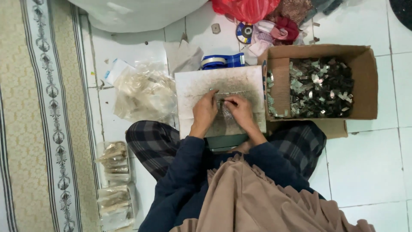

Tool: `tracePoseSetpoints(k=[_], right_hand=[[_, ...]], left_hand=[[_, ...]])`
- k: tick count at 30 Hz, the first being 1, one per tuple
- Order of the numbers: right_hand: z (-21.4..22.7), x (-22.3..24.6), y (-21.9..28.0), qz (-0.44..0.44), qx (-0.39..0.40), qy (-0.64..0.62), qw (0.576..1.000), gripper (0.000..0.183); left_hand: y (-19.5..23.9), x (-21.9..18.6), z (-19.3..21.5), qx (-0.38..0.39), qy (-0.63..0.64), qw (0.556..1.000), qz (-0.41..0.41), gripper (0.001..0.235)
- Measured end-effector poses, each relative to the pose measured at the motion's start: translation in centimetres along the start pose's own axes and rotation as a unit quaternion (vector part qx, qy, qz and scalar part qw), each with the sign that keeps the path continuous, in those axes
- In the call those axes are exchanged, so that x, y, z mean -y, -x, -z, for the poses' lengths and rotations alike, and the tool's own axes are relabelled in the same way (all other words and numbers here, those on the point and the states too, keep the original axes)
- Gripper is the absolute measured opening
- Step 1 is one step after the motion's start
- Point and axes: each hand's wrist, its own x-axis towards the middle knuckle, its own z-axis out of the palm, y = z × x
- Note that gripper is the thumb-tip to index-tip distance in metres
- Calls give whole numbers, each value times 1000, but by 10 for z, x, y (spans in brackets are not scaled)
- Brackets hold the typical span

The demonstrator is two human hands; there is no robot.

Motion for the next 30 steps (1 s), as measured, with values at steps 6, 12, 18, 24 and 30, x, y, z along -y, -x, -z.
tracePoseSetpoints(k=[6,12,18,24,30], right_hand=[[15,11,2,25,28,-10,999,24],[53,19,10,34,-55,-48,997,25],[114,-99,5,-14,-185,-10,983,25],[137,-148,-9,-192,21,248,949,30],[121,-163,-27,-308,158,246,905,33]], left_hand=[[-12,-35,-9,-21,5,998,-54,35],[-32,-63,-36,-18,51,992,-110,35],[-54,-89,-122,59,-57,958,-276,39],[-84,-60,-270,235,-412,823,-312,21],[-125,10,-381,290,-591,719,-222,20]])
